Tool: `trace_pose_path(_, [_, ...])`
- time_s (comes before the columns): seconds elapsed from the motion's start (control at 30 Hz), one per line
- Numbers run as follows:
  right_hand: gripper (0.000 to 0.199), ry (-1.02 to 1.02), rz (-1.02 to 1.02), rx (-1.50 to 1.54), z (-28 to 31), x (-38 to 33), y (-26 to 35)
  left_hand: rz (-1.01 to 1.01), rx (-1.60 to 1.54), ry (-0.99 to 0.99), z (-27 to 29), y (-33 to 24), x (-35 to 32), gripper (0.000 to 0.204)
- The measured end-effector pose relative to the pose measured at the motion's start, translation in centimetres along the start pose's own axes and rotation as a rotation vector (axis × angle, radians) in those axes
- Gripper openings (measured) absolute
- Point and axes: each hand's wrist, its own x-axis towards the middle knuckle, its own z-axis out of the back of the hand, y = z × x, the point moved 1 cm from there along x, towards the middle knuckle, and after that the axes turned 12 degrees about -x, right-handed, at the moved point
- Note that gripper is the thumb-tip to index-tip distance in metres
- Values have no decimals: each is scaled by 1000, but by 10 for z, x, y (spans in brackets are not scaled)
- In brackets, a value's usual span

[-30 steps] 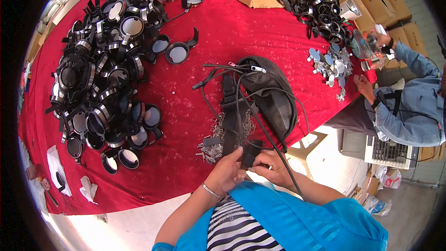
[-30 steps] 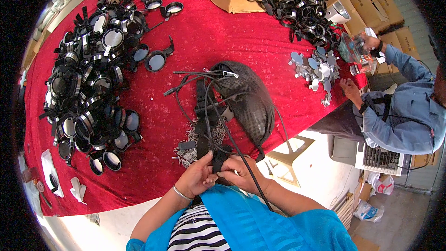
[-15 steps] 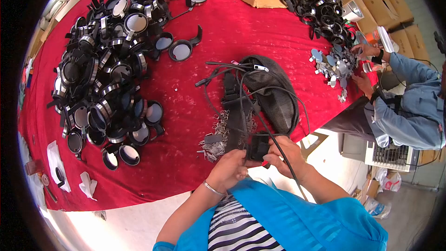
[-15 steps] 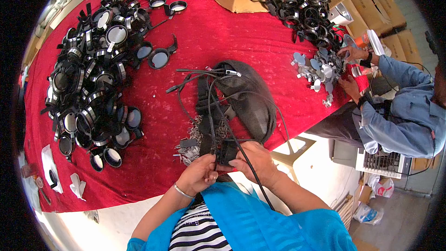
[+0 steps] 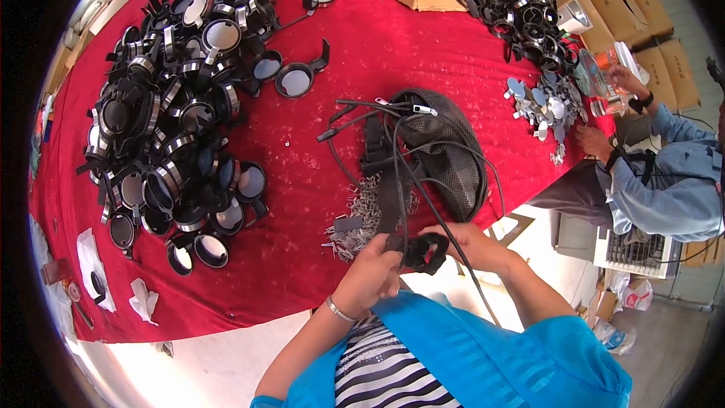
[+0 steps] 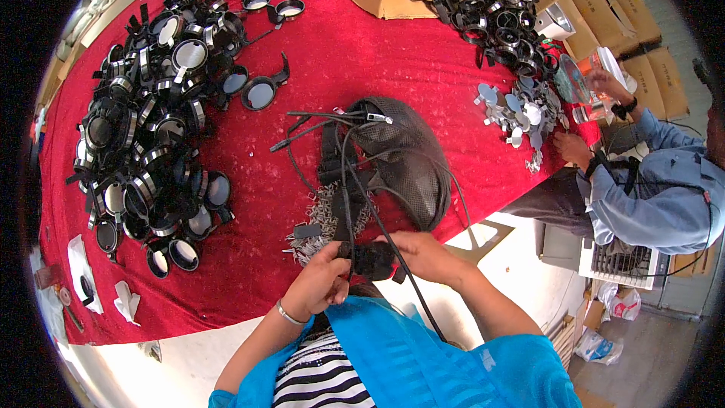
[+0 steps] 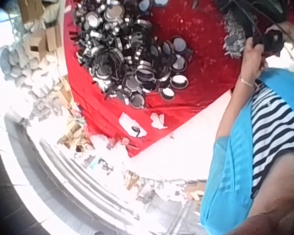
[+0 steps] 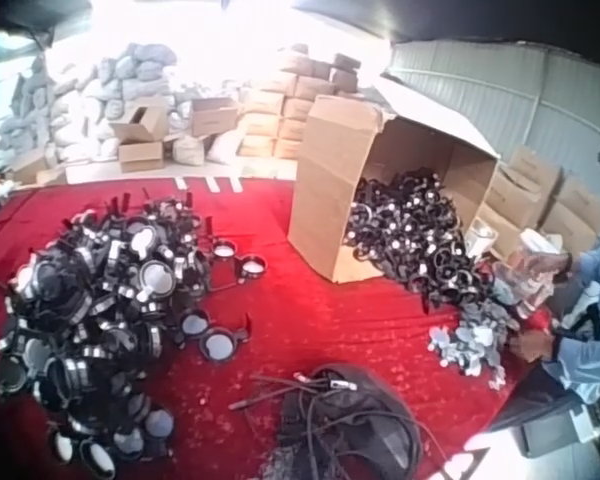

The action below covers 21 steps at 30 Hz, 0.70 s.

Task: Packing circular manufacturing components into plastic bags.

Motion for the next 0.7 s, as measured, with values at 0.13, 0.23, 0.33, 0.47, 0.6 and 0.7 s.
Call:
trace_pose_path(0.13, [31,157,-65,363,-9,6,-24,-175,280,25,4,2,-2,38])
trace_pose_path(0.23, [25,213,-103,504,-7,15,-34,-273,352,21,11,1,1,44])
trace_pose_path(0.33, [16,27,-63,212,2,18,0,-365,268,-10,26,6,4,46])
trace_pose_path(0.47, [12,-357,284,-267,3,33,16,-547,127,23,32,3,5,55])
trace_pose_path(0.6, [10,-577,420,-656,-5,56,-3,-635,154,-8,34,7,10,59])
trace_pose_path(0.7, [10,-601,415,-839,-4,64,-9,-655,250,-50,49,19,21,61])
